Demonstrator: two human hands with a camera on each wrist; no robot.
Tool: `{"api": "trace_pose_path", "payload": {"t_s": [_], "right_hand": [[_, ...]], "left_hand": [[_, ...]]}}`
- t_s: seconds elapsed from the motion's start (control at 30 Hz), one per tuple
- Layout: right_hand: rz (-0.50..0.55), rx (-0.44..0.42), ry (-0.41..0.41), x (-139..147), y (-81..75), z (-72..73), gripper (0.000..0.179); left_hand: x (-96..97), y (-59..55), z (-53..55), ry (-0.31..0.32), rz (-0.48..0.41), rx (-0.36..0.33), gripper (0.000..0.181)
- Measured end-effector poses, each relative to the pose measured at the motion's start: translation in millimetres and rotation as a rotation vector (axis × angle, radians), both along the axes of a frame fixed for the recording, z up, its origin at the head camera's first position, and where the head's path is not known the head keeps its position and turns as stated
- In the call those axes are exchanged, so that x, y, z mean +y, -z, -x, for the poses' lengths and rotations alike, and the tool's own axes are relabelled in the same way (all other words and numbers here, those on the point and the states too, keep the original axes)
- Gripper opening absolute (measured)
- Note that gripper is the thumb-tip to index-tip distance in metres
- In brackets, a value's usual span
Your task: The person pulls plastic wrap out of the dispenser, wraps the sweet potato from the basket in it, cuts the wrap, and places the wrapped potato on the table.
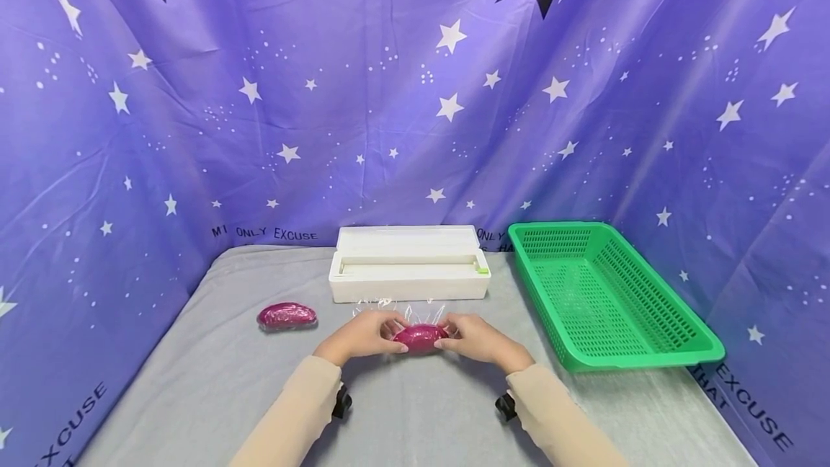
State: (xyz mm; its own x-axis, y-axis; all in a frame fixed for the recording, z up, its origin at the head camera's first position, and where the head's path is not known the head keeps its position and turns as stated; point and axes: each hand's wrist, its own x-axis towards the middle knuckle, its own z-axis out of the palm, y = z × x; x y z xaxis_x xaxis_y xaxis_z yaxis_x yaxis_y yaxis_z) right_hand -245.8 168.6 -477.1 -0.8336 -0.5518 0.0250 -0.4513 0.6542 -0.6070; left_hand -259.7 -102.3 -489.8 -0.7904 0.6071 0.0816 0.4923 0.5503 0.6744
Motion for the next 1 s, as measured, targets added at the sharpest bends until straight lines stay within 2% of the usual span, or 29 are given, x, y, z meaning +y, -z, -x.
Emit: {"api": "trace_pose_path", "payload": {"t_s": [0.27, 0.53, 0.77, 1.0], "right_hand": [[-0.022, -0.053, -0.064, 2.1, -8.1, -5.6, 0.025], [-0.065, -0.101, -0.098, 0.9, -12.1, -4.7, 0.019], [-0.102, -0.139, -0.090, 0.8, -13.0, -0.3, 0.025], [-0.015, -0.197, -0.071, 2.2, -11.3, 4.3, 0.029]], "left_hand": [[-3.3, -3.8, -6.0, 0.030, 0.007, -0.036, 0.042], [-8.2, -4.6, -8.9, 0.035, -0.024, -0.174, 0.038], [-11.0, -5.4, -7.3, 0.001, 0.013, -0.202, 0.038], [-12.9, -4.9, -3.3, -0.024, 0.045, -0.195, 0.039]]}}
